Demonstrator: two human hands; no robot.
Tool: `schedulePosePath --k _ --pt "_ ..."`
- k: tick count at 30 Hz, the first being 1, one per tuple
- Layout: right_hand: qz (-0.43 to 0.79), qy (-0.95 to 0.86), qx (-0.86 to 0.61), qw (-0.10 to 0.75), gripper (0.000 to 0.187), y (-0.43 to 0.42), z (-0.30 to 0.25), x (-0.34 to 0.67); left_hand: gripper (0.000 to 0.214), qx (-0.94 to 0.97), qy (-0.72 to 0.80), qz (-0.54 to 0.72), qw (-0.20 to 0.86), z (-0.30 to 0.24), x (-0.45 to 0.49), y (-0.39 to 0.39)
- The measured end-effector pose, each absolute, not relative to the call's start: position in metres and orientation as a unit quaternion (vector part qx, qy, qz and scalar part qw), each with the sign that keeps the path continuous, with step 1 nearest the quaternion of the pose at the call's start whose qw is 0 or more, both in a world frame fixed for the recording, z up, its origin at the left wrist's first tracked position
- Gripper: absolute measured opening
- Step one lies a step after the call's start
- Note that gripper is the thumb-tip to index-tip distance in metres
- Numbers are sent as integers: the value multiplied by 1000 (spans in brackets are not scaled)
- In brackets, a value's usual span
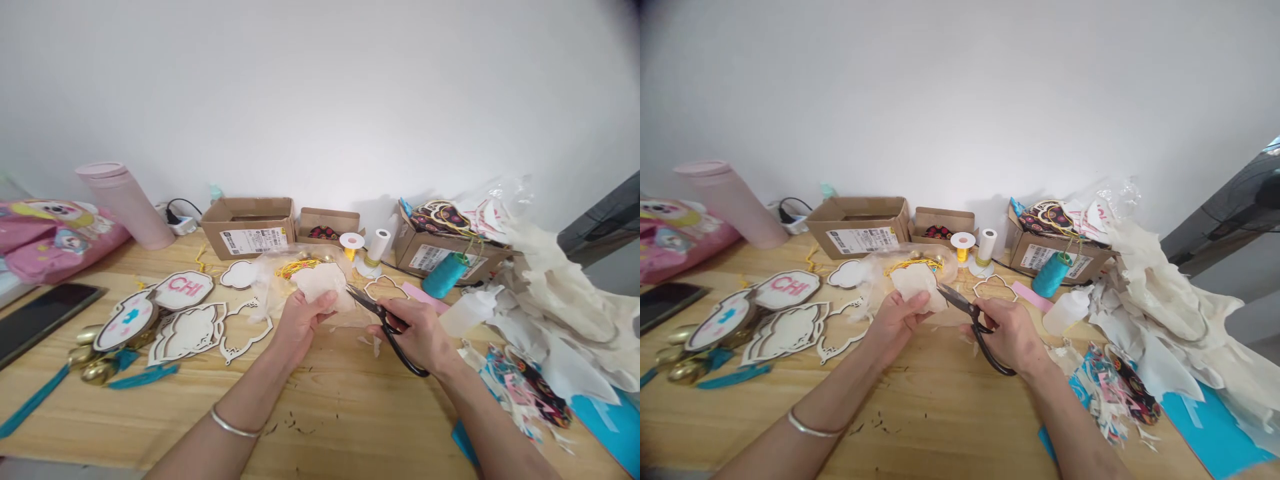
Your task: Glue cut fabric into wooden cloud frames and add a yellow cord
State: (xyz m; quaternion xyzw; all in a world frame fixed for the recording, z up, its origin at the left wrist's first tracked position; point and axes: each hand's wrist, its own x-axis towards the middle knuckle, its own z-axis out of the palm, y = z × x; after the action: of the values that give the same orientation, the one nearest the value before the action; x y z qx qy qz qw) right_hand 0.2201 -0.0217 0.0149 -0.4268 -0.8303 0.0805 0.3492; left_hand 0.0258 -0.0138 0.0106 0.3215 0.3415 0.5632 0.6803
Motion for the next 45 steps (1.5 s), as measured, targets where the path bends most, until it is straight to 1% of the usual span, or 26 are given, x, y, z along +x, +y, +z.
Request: schedulePosePath --k 8,14,23,30,32,35,38,40,42,45 --pt "30 -831 -427 355 37 -22 14 220 29 317 348 564 678 7 28 -12" --pt "38 -829 -436 348 37 -23 11 219 27 314 349 566 677 6 28 -11" --pt "17 -832 -426 355 38 -21 7 219 30 306 349 569 679 6 26 -12" --pt "28 -835 -421 354 37 -20 8 220 32 314 341 561 686 6 27 -11" --pt "57 -825 -435 357 35 -20 7 222 33 311 346 561 685 6 27 -11" --pt "149 -769 -489 385 32 -19 8 225 32 300 355 563 683 6 26 -11" --pt "273 -660 -532 455 33 -19 13 224 31 292 360 568 680 9 25 -12" --pt "375 -582 -521 499 37 -20 17 220 29 309 365 569 669 12 25 -13" --pt "464 -523 -485 525 44 -21 18 214 24 354 381 575 631 16 25 -15" --pt "557 -486 -430 519 51 -24 16 205 16 465 390 596 526 22 25 -18"
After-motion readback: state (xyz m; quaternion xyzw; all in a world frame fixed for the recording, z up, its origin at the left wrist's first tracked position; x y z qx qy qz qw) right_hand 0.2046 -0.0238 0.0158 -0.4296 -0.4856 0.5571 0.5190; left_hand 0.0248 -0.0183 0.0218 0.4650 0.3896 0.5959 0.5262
